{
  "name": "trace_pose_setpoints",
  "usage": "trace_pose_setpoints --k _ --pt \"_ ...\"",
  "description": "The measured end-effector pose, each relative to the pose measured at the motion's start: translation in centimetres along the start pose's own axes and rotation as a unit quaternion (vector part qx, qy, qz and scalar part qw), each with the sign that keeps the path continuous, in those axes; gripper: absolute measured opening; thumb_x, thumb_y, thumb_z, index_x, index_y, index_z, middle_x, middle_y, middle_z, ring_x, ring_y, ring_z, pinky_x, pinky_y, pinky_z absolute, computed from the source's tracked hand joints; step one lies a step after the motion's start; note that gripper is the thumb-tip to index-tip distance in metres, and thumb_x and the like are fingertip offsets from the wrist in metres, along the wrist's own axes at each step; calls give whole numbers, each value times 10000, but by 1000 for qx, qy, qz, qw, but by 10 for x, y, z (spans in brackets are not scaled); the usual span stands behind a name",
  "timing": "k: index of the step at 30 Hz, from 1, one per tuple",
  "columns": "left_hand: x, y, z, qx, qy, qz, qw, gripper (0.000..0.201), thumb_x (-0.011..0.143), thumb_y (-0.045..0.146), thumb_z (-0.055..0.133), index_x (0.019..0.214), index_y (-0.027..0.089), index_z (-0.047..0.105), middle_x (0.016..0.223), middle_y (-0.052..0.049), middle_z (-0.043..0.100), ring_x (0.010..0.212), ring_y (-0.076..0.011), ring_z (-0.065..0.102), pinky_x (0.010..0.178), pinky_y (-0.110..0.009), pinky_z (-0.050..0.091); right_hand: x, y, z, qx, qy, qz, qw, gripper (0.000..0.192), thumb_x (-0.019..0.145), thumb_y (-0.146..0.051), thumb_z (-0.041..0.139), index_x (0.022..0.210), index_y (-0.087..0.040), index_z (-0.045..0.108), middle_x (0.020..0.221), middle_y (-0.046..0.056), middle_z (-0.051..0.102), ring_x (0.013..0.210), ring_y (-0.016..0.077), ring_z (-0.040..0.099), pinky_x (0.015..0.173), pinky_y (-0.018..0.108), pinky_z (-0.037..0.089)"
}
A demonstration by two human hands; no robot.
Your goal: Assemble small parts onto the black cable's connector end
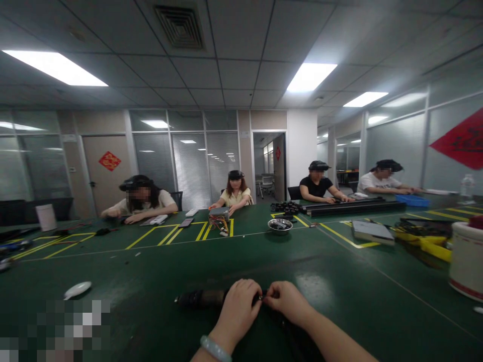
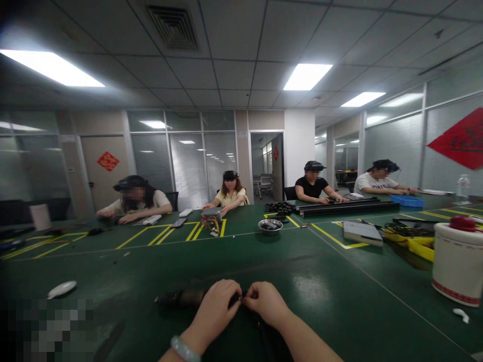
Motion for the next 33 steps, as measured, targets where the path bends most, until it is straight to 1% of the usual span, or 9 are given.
trace_pose_setpoints --k 5,17,22,26,33 --pt "0 -2 1 -5 -3 -6 1000 153 807 154 521 927 230 579 973 -5 609 935 -181 539 934 -341 368 2 2 1 4 -4 0 1000 114 743 -271 662 739 -164 699 680 8 697 604 126 601 520 190 368" --pt "-1 -2 2 0 -5 -7 1000 123 819 169 534 917 230 574 961 1 604 922 -180 537 925 -343 371 2 5 4 8 -5 -3 1000 119 761 -272 646 762 -168 703 691 6 697 608 122 605 517 185 364" --pt "-2 -2 0 4 14 1 1000 143 793 170 566 921 232 572 947 7 600 923 -180 526 892 -316 372 4 4 3 -13 6 -17 1000 114 743 -272 666 730 -166 704 671 -1 683 609 121 591 527 186 360" --pt "-1 -1 0 8 11 7 1000 156 793 128 543 908 231 570 944 12 597 917 -168 529 896 -306 368 4 6 3 -8 0 -9 1000 135 755 -294 661 741 -167 705 671 4 688 602 125 595 516 188 358" --pt "1 1 1 9 11 22 1000 147 816 103 523 862 232 576 935 15 604 914 -168 534 925 -325 362 2 4 2 0 -1 -5 1000 110 753 -266 652 750 -169 704 677 6 698 609 129 613 521 186 373"
Point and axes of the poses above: each hand's wrist, its own x-axis towards the middle knuckle, its own z-axis out of the palm, y = z × x, the point moved 8 cm from there along x, towards the middle knuckle
